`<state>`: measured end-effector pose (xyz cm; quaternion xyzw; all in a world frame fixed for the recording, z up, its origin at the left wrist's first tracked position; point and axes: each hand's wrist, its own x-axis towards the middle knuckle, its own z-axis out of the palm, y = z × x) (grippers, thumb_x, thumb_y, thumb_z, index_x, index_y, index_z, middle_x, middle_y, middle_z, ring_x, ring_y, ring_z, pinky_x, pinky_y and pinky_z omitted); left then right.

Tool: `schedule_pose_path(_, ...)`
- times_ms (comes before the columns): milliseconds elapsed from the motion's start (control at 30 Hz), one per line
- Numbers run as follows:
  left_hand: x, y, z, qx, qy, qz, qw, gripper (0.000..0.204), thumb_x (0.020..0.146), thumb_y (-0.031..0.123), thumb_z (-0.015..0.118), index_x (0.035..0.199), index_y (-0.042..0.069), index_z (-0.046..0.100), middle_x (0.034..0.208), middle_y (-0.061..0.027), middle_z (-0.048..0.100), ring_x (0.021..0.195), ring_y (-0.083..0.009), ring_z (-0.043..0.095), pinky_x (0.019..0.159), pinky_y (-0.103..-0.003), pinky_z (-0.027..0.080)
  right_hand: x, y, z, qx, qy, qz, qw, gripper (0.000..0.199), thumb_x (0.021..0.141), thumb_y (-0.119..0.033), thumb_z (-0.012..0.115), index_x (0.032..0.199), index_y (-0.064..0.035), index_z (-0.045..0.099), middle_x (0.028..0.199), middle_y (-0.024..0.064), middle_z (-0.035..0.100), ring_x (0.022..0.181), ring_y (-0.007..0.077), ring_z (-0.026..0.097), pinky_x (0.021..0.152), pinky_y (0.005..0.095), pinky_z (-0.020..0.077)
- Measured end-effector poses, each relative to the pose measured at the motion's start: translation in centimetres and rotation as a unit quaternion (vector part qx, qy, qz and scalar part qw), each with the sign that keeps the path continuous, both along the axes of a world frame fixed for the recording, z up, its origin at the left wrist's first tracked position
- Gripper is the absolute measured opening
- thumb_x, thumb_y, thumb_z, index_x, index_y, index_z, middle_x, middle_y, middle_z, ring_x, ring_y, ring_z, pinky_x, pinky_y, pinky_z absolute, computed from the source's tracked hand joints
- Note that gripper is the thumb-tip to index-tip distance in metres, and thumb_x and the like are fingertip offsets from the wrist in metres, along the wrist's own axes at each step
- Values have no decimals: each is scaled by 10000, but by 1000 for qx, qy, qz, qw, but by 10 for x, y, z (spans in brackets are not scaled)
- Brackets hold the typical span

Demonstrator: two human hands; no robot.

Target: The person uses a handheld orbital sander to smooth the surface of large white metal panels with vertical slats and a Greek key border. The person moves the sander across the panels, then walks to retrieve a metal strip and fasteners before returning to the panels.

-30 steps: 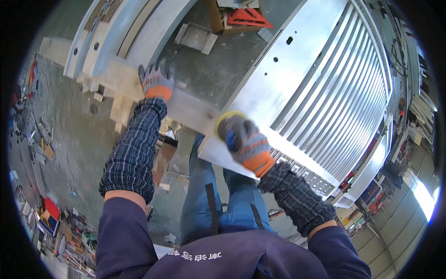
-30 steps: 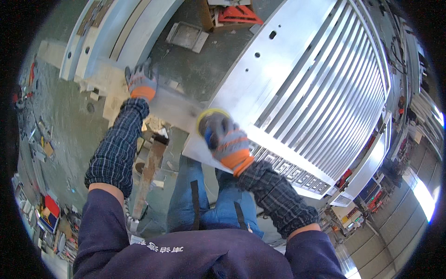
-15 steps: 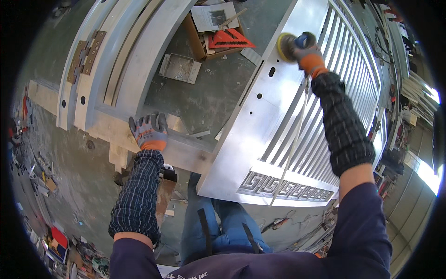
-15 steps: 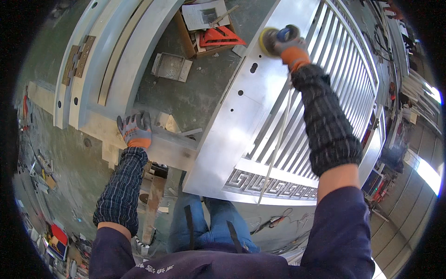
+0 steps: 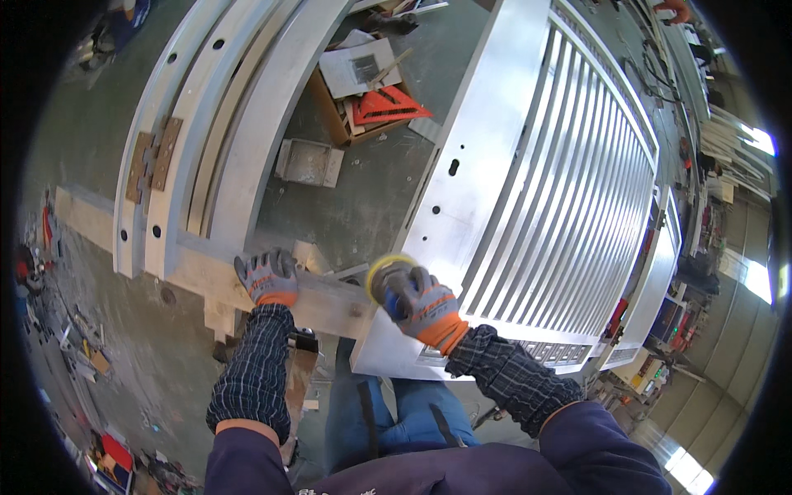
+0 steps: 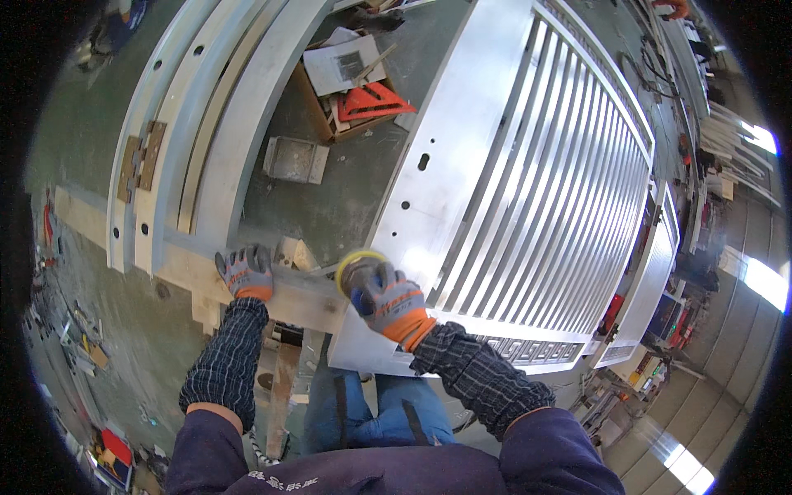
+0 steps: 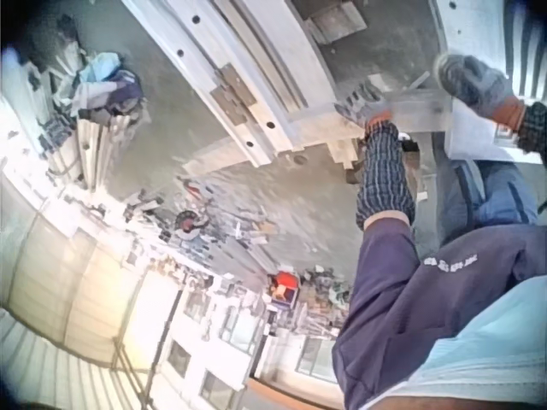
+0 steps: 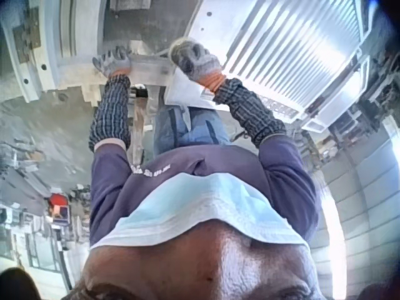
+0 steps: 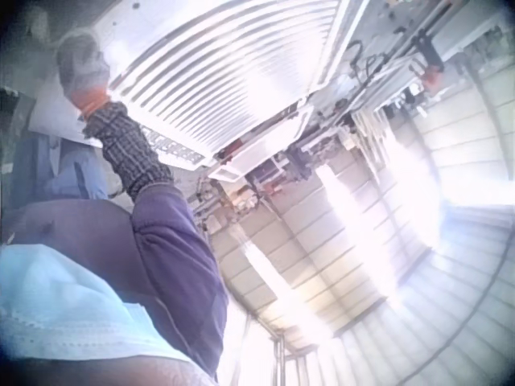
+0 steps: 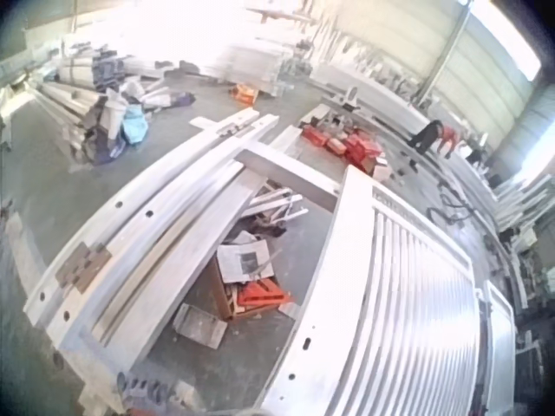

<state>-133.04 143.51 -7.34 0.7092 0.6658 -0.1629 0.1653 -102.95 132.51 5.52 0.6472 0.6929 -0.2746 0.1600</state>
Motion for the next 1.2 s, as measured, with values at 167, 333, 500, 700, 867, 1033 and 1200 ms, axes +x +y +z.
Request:
schedule_pose_path(167, -24, -22, -32, 146, 20, -88, 985, 413, 984, 430, 547, 1252, 171, 726, 1283, -85, 707, 1289, -298, 569, 1280, -578, 145, 62, 78, -6, 75, 2, -154, 985, 855, 728, -408, 806, 1480, -121, 517, 1329, 219, 581, 1137, 377, 660, 883, 454, 595)
schedule_pose_path(333, -6, -1, -8, -61, 52, -23, 997, 527, 957, 443, 539, 1429, 217, 603, 1474, -47, 590, 1430, -266, 462, 1289, -597, 65, 162, 211, -5, 118, -38, -285, 950, 785, 830, -478, 792, 1465, -113, 510, 1313, 215, 610, 1167, 374, 679, 1019, 456, 534)
schedule_pose_path(500, 6, 11, 4, -92, 56, -24, 994, 582, 891, 410, 634, 1435, 208, 593, 1453, -83, 594, 1448, -275, 443, 1296, -583, 61, 264, 327, -24, 112, -118, -336, 928, 888, 831, -523, 753, 1488, 12, 486, 1388, 196, 584, 1284, 349, 632, 1084, 403, 512)
schedule_pose_path(700, 4, 9, 6, -112, 39, 7, 993, 556, 875, 377, 671, 1401, 215, 593, 1425, -74, 593, 1438, -287, 442, 1317, -548, 41, 386, 441, -59, 172, -179, -358, 900, 1045, 814, -622, 767, 1573, -25, 366, 1483, 237, 513, 1329, 383, 581, 1099, 460, 520)
schedule_pose_path(867, 24, 15, -1, -34, -2, -11, 999, 361, 915, 314, 643, 1244, 168, 671, 1287, -93, 662, 1315, -314, 539, 1302, -560, 111, 466, 475, -50, 275, -195, -319, 886, 1061, 811, -656, 789, 1468, 103, 443, 1260, 254, 687, 980, 284, 760, 780, 377, 644)
schedule_pose_path(1033, -18, -11, -8, -51, 91, -31, 994, 570, 845, 391, 679, 1378, 197, 627, 1368, -89, 635, 1375, -297, 504, 1309, -574, 47, 340, 447, -38, 101, -15, -373, 922, 889, 840, -560, 766, 1453, 30, 510, 1380, 303, 596, 1175, 335, 691, 985, 426, 566)
schedule_pose_path(1200, -3, 7, -5, -117, 80, 6, 990, 619, 846, 422, 682, 1421, 206, 600, 1425, -70, 614, 1417, -293, 477, 1308, -574, 46, 241, 355, -11, 156, -64, -158, 973, 837, 845, -484, 759, 1545, -180, 415, 1361, 281, 546, 1142, 432, 687, 1012, 477, 566)
